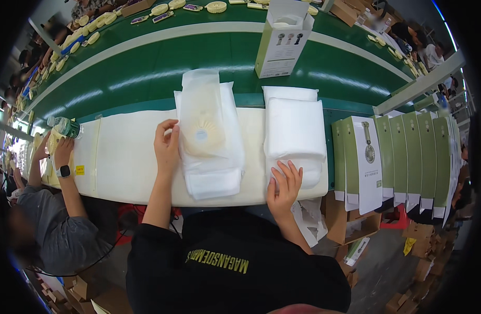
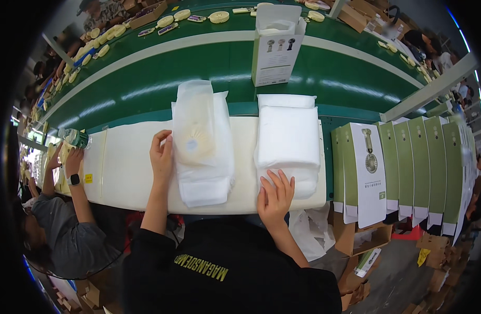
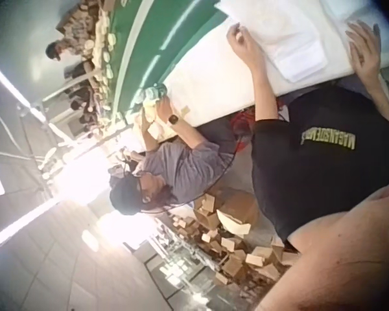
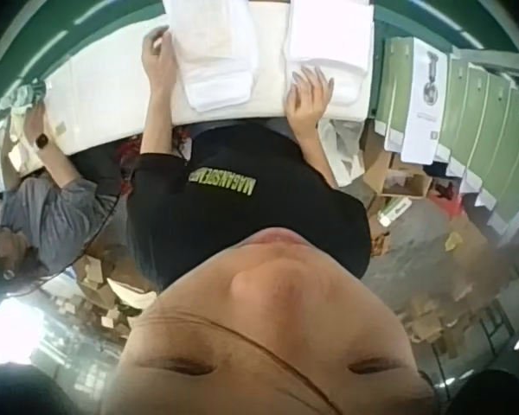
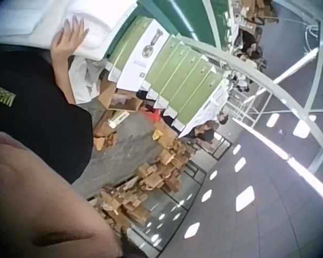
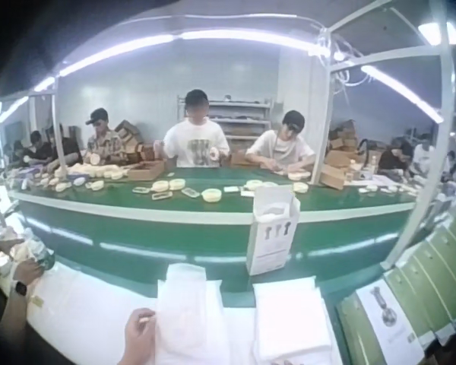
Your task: Packing small handheld electric fans into protective foam and cardboard boxes on an assembly line.
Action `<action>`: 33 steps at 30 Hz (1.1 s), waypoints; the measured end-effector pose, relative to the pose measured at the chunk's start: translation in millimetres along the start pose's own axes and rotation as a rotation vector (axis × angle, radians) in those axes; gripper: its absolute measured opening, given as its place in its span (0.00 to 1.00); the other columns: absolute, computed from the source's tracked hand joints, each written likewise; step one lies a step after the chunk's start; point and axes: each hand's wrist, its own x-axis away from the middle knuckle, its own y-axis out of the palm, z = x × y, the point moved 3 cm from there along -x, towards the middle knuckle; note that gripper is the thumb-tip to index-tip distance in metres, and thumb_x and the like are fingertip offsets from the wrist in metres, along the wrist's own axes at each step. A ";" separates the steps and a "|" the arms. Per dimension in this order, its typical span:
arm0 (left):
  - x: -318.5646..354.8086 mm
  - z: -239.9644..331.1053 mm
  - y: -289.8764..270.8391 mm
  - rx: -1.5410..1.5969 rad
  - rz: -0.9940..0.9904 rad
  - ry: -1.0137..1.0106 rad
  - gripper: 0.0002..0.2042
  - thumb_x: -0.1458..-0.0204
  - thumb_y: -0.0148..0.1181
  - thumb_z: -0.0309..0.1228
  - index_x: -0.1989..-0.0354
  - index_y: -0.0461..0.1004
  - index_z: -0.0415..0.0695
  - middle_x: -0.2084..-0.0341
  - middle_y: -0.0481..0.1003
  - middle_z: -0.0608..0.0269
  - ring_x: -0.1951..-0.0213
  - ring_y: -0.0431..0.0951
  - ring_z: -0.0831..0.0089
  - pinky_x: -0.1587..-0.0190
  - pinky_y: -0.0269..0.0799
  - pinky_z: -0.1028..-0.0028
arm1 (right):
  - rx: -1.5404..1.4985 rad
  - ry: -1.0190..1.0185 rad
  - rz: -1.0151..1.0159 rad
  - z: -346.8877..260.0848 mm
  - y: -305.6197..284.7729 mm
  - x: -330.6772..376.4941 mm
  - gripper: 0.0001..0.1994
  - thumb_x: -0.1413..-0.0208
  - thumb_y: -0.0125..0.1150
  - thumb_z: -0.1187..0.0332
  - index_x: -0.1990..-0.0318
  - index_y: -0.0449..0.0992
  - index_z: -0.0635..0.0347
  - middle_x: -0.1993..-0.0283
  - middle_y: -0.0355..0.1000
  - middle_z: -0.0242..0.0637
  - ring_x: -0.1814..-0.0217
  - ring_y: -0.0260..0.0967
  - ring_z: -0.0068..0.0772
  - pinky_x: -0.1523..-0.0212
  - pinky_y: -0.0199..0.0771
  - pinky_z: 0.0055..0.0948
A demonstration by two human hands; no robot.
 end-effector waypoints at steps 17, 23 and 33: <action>13.2 1.4 2.9 -0.141 -0.152 0.086 0.16 0.50 0.66 0.33 0.54 0.75 0.40 0.51 0.73 0.53 0.48 0.72 0.60 0.46 0.67 0.67 | 0.086 -0.023 0.018 -3.3 4.5 -3.1 0.14 0.51 0.56 0.78 0.56 0.76 0.59 0.45 0.71 0.42 0.38 0.61 0.51 0.34 0.52 0.53; 17.2 12.0 4.8 -0.225 -0.205 0.161 0.20 0.56 0.69 0.32 0.53 0.75 0.42 0.50 0.72 0.54 0.46 0.70 0.58 0.44 0.67 0.65 | 0.108 -0.037 0.037 -4.0 5.0 -2.5 0.13 0.53 0.57 0.78 0.58 0.77 0.57 0.47 0.73 0.39 0.42 0.64 0.47 0.38 0.57 0.50; 17.4 22.6 7.6 -0.378 -0.187 0.398 0.23 0.55 0.68 0.32 0.48 0.73 0.45 0.45 0.69 0.57 0.40 0.63 0.55 0.38 0.59 0.60 | 0.093 -0.036 0.007 -5.1 5.4 -4.1 0.12 0.52 0.56 0.80 0.58 0.77 0.61 0.49 0.73 0.41 0.43 0.64 0.48 0.37 0.57 0.48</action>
